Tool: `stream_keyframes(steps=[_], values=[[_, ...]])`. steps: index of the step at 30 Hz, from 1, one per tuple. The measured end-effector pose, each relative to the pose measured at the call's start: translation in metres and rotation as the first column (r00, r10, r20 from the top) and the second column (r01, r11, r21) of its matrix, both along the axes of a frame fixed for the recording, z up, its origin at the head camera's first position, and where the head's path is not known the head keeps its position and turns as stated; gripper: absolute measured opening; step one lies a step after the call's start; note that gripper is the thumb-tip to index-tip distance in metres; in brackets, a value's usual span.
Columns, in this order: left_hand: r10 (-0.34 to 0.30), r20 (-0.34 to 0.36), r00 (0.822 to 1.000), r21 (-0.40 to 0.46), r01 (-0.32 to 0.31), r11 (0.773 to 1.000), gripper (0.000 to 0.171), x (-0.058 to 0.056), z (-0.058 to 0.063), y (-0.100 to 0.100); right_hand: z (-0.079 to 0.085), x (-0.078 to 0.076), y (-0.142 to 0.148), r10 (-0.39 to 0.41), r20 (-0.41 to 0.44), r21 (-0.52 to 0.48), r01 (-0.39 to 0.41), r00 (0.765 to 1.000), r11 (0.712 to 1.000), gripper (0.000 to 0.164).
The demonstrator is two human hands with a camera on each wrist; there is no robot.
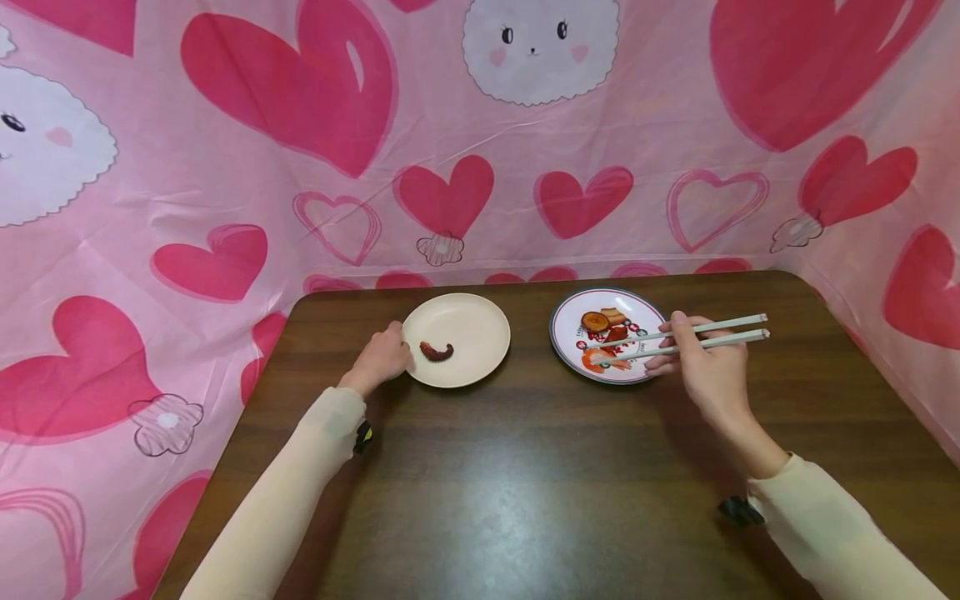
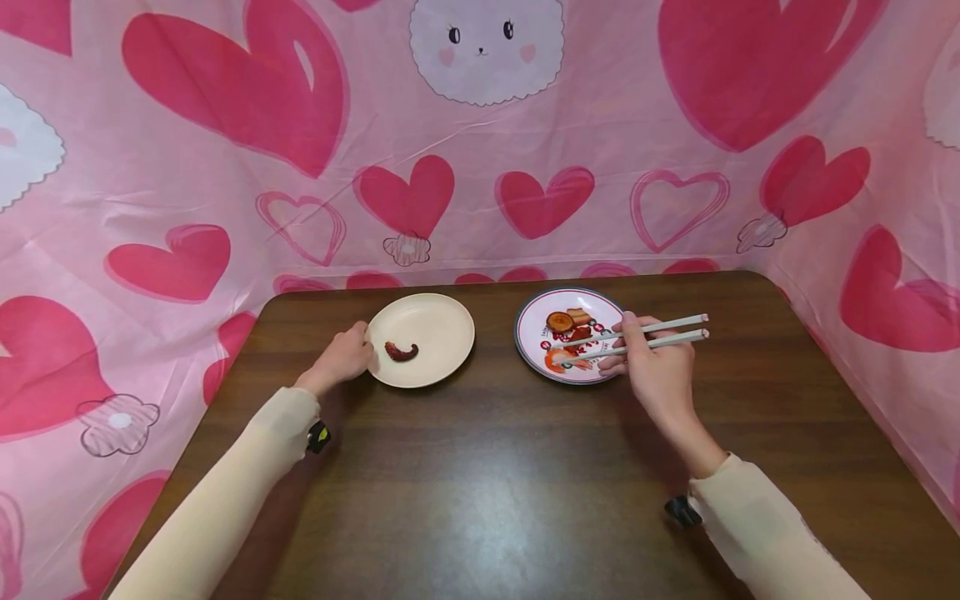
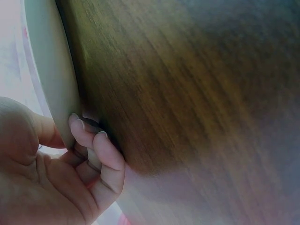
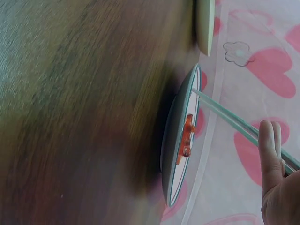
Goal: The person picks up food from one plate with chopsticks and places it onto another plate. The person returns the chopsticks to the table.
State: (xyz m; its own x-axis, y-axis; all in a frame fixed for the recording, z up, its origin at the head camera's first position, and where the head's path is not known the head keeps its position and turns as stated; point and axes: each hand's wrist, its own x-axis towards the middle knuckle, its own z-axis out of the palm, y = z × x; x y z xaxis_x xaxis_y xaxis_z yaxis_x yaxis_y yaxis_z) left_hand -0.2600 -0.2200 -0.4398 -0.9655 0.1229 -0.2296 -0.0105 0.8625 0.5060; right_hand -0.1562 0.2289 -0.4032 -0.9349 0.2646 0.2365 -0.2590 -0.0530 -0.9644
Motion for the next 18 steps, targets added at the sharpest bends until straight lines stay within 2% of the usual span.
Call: stream_keyframes(steps=[6,14,18], values=[[0.008,0.000,1.000,-0.002,-0.008,1.000,0.043,-0.0007,-0.0018,-0.0003,-0.0011,-0.0016,0.0038,-0.023,0.031,0.031,0.022,0.999,0.999,0.032],[0.010,0.005,1.000,0.000,-0.010,1.000,0.045,-0.0005,0.0004,0.0017,0.0000,-0.0022,0.0083,-0.040,0.044,0.020,0.039,0.998,0.999,0.035],[0.007,-0.010,1.000,-0.008,-0.007,1.000,0.041,-0.0016,-0.0009,0.0009,0.0005,-0.0034,0.0102,-0.034,0.044,0.016,0.033,0.998,0.999,0.033]])
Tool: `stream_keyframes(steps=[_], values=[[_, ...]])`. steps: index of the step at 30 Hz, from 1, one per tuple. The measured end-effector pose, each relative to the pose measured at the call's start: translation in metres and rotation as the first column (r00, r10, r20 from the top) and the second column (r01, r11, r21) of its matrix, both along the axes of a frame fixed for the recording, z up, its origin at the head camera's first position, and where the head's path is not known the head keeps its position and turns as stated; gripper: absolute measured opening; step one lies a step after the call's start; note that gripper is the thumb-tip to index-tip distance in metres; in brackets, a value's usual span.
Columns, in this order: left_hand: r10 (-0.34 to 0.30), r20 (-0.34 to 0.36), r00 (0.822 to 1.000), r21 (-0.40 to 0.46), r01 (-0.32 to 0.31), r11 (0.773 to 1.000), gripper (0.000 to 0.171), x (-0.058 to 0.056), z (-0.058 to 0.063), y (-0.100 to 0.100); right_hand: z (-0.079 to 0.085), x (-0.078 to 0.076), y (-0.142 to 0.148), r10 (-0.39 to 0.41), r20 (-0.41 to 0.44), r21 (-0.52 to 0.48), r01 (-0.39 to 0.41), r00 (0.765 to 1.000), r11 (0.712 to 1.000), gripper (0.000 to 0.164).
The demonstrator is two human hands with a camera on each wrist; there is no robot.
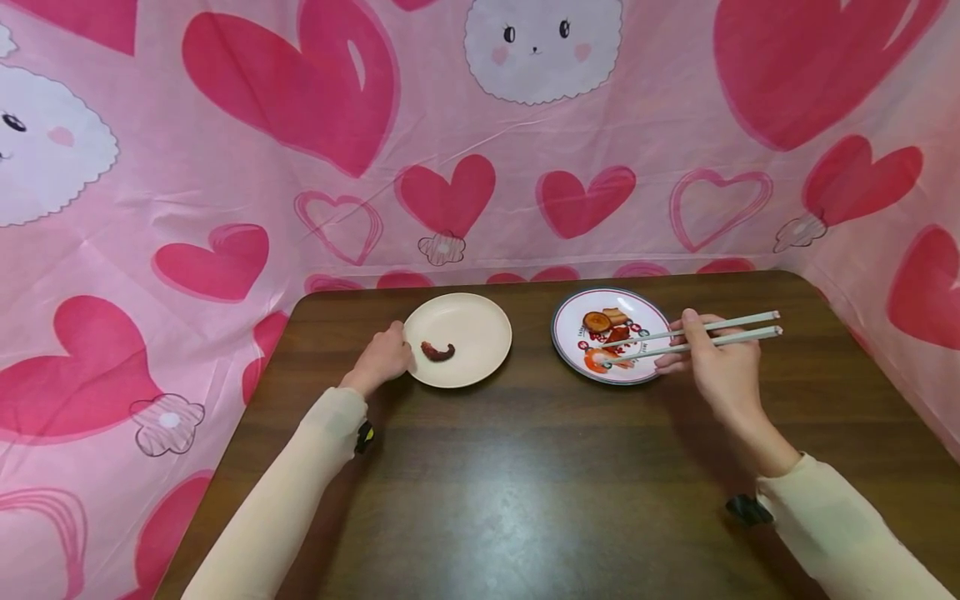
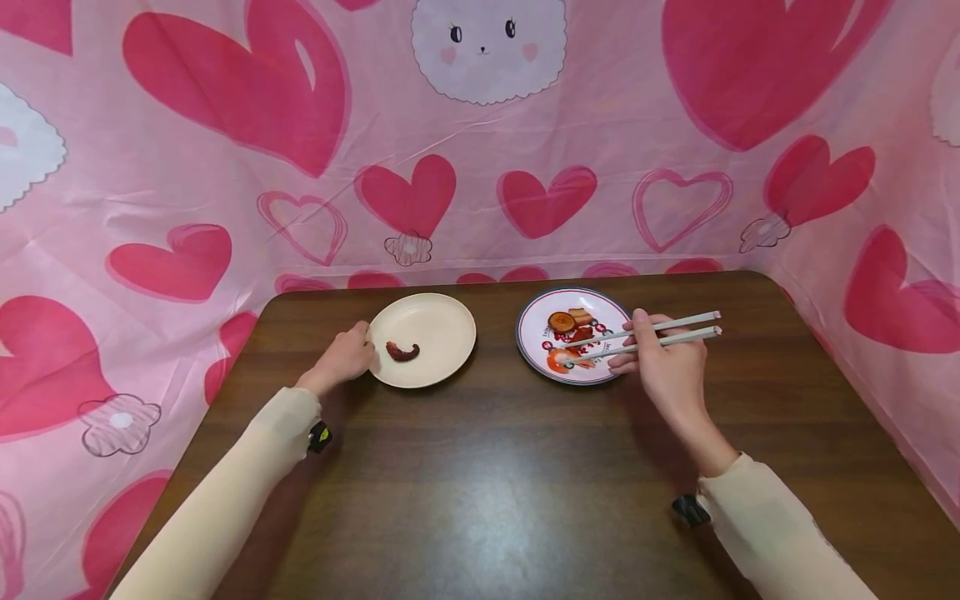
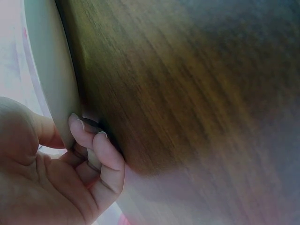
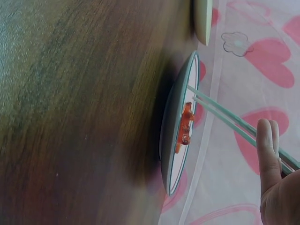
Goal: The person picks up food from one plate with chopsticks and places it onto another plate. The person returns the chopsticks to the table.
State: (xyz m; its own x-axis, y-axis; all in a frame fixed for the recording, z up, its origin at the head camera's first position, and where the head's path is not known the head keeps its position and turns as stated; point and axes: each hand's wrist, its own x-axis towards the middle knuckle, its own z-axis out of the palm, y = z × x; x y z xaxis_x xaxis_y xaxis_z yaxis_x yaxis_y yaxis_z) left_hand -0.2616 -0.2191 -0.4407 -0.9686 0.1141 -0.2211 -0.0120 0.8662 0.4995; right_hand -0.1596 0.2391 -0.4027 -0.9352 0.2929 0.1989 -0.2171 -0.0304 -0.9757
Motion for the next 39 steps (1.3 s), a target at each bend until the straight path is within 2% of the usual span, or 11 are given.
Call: stream_keyframes(steps=[5,14,20,27,32,39], values=[[0.005,-0.003,1.000,0.003,-0.005,1.000,0.035,-0.001,-0.004,-0.001,0.001,0.000,0.003,-0.001,0.017,0.022,0.001,1.000,1.000,0.034],[0.001,0.003,1.000,0.006,-0.001,1.000,0.036,-0.002,-0.007,0.000,-0.001,0.001,0.006,0.022,0.047,0.027,-0.024,0.999,0.999,0.038],[0.000,0.020,1.000,0.013,0.000,1.000,0.040,-0.001,-0.005,0.001,-0.002,0.000,0.006,0.024,0.049,0.032,-0.026,0.999,0.999,0.039],[-0.006,0.006,1.000,0.005,0.006,1.000,0.041,-0.005,-0.004,-0.001,-0.002,-0.005,0.004,0.010,0.074,0.054,-0.014,0.997,0.998,0.043],[-0.009,0.013,1.000,0.014,0.009,1.000,0.042,-0.005,-0.002,-0.001,-0.001,-0.008,0.004,-0.001,0.099,0.072,-0.006,0.995,0.997,0.038],[-0.007,-0.007,1.000,0.008,0.007,1.000,0.038,-0.002,-0.002,-0.002,-0.004,-0.012,0.008,0.068,0.099,-0.086,-0.060,0.993,0.995,0.034]])
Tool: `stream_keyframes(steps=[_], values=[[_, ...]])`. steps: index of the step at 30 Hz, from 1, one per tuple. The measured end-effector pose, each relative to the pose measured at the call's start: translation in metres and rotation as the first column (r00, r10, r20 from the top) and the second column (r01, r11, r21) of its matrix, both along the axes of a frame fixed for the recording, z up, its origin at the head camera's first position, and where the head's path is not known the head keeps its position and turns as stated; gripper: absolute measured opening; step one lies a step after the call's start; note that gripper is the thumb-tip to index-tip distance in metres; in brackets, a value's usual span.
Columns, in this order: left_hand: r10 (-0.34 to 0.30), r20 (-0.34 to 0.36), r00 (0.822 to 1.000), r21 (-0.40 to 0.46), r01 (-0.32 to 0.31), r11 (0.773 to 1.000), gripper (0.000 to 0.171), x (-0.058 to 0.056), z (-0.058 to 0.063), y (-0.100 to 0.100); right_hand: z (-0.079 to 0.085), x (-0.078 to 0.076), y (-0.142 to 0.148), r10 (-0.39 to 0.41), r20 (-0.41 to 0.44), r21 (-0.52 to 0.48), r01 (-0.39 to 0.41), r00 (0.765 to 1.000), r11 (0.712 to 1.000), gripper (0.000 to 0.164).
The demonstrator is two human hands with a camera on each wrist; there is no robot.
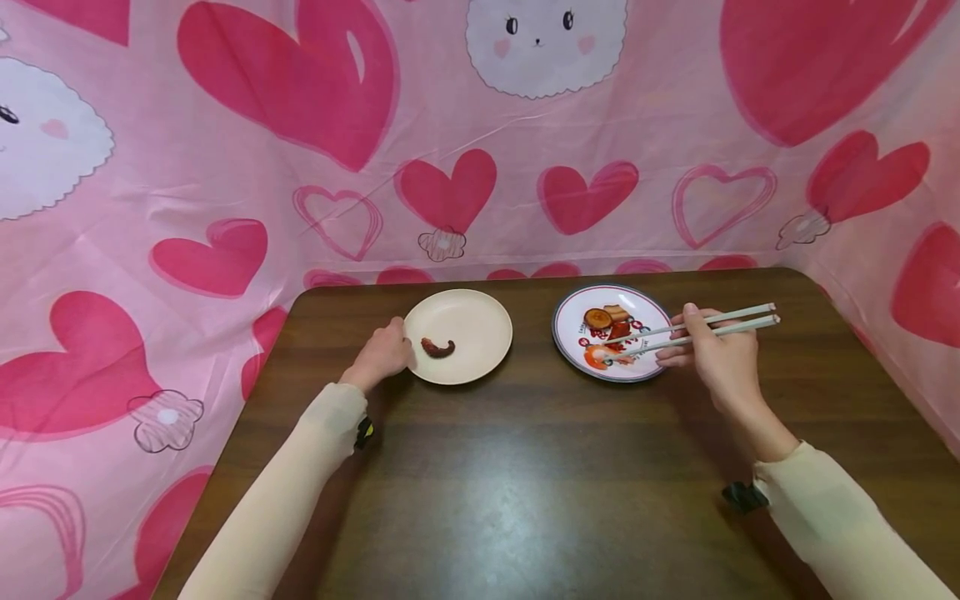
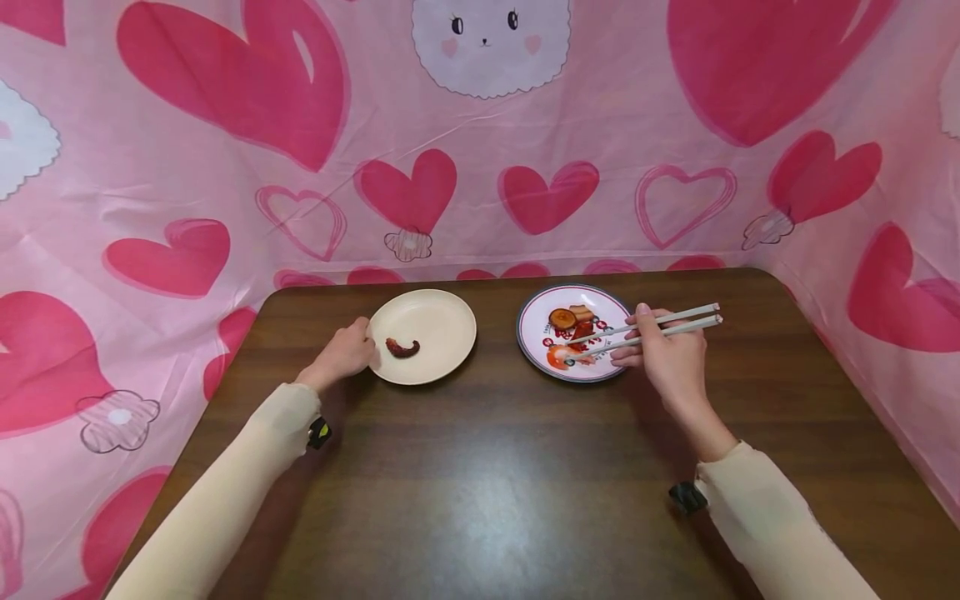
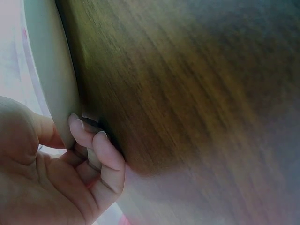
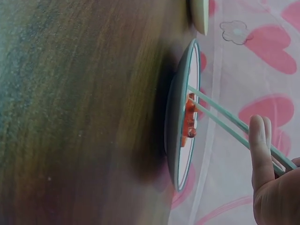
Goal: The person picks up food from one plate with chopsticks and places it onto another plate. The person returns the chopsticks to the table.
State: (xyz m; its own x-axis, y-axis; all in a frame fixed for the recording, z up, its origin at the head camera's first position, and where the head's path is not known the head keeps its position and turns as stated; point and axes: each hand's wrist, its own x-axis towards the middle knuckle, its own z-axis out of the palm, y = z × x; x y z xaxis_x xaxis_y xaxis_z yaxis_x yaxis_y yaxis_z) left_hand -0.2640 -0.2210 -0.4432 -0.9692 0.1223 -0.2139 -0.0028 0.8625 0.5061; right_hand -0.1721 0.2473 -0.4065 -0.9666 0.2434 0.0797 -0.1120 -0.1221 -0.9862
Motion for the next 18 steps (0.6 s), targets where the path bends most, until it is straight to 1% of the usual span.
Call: stream_keyframes(steps=[2,6,14,18], values=[[-0.002,-0.008,1.000,-0.004,0.002,1.000,0.037,0.000,0.000,-0.001,-0.001,-0.001,0.001,0.011,-0.006,-0.040,-0.011,1.000,0.999,0.035],[-0.002,-0.001,1.000,-0.005,0.002,1.000,0.038,0.001,0.001,-0.001,-0.004,-0.001,0.002,0.021,-0.012,-0.083,-0.022,1.000,0.996,0.036],[0.003,-0.001,1.000,0.000,-0.003,1.000,0.037,0.002,0.003,0.001,-0.008,0.000,0.006,0.003,0.004,-0.107,-0.002,1.000,0.994,0.039],[0.004,0.000,1.000,-0.004,-0.004,1.000,0.037,0.002,0.002,0.000,-0.011,0.000,0.007,0.005,-0.009,-0.122,-0.006,1.000,0.993,0.033]])
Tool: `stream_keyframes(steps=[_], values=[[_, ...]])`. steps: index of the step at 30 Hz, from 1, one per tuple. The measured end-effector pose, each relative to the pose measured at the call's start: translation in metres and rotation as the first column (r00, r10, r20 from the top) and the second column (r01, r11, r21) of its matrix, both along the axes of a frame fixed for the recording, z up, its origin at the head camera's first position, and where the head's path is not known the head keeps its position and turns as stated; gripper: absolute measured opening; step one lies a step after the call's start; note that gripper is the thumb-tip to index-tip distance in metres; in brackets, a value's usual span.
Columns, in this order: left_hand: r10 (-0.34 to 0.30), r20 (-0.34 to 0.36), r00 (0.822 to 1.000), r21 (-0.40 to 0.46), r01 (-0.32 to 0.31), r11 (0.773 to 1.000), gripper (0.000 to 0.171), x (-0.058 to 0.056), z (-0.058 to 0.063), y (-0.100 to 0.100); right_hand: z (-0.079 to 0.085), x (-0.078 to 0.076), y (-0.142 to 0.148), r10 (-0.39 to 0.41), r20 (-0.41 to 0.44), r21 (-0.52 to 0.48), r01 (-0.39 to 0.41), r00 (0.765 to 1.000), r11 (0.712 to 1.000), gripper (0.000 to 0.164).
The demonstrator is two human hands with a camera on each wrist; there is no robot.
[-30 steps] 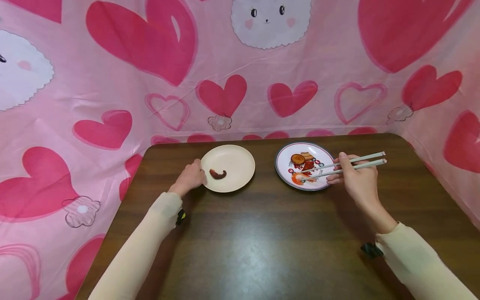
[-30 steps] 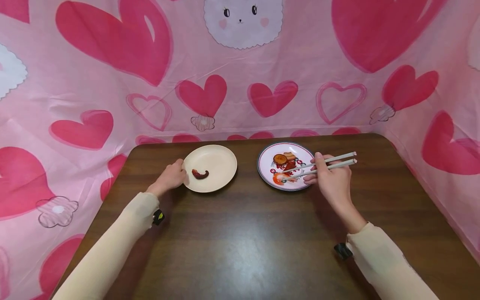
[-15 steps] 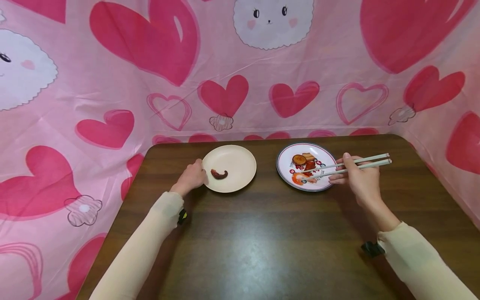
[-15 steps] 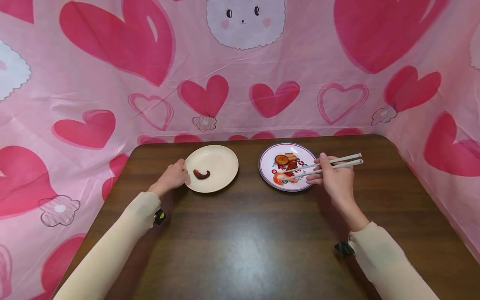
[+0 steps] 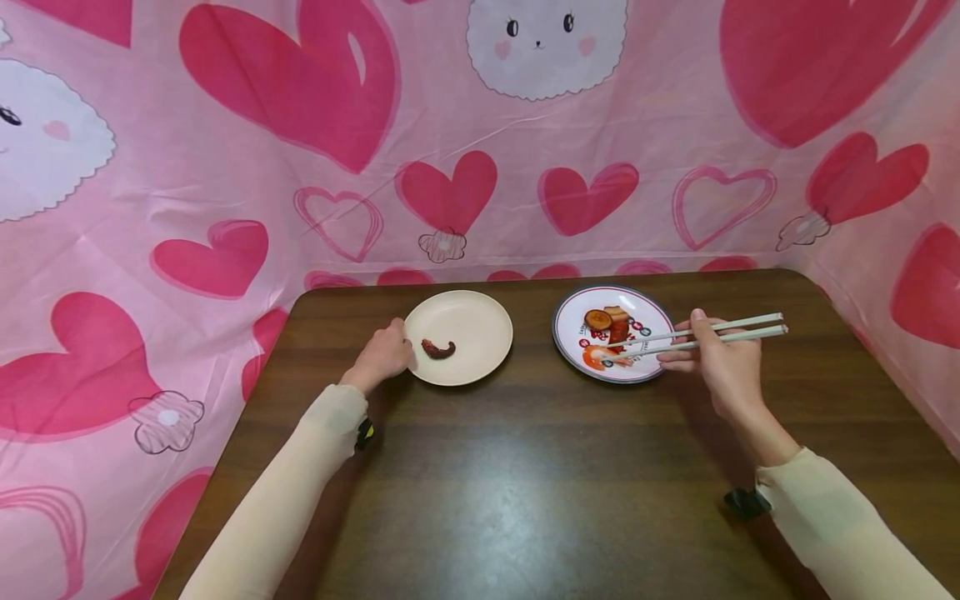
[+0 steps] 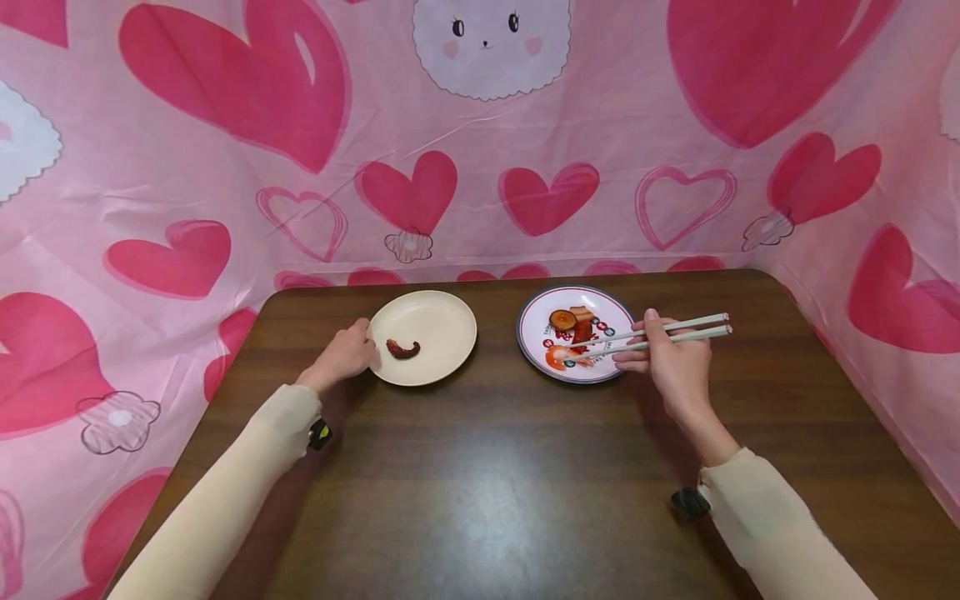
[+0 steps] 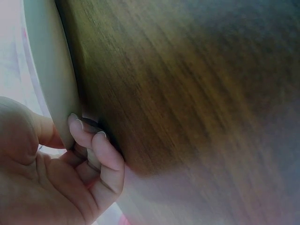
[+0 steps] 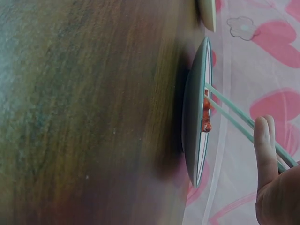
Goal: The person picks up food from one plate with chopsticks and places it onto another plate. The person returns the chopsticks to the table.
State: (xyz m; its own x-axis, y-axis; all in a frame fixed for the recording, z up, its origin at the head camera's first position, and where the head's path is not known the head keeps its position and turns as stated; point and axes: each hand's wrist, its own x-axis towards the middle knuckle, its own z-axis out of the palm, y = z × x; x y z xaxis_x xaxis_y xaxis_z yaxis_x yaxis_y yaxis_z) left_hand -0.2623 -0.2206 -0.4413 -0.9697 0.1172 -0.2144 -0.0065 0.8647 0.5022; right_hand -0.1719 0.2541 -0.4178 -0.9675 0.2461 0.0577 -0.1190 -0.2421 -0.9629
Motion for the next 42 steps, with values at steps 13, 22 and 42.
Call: stream_keyframes(steps=[13,22,42], values=[[0.002,0.008,1.000,-0.001,-0.002,1.000,0.039,-0.0007,0.0005,0.0000,-0.0062,0.0013,-0.0026,-0.051,-0.066,-0.012,0.050,0.997,0.999,0.029],[0.002,0.003,1.000,-0.001,-0.002,1.000,0.038,-0.0004,0.0000,-0.0001,-0.0063,0.0033,-0.0058,-0.101,-0.080,-0.064,0.096,0.992,0.993,0.028],[0.000,0.003,1.000,-0.012,0.000,1.000,0.039,-0.0009,-0.0001,-0.0002,-0.0062,0.0079,-0.0072,-0.145,-0.069,-0.053,0.142,0.987,0.988,0.032]])
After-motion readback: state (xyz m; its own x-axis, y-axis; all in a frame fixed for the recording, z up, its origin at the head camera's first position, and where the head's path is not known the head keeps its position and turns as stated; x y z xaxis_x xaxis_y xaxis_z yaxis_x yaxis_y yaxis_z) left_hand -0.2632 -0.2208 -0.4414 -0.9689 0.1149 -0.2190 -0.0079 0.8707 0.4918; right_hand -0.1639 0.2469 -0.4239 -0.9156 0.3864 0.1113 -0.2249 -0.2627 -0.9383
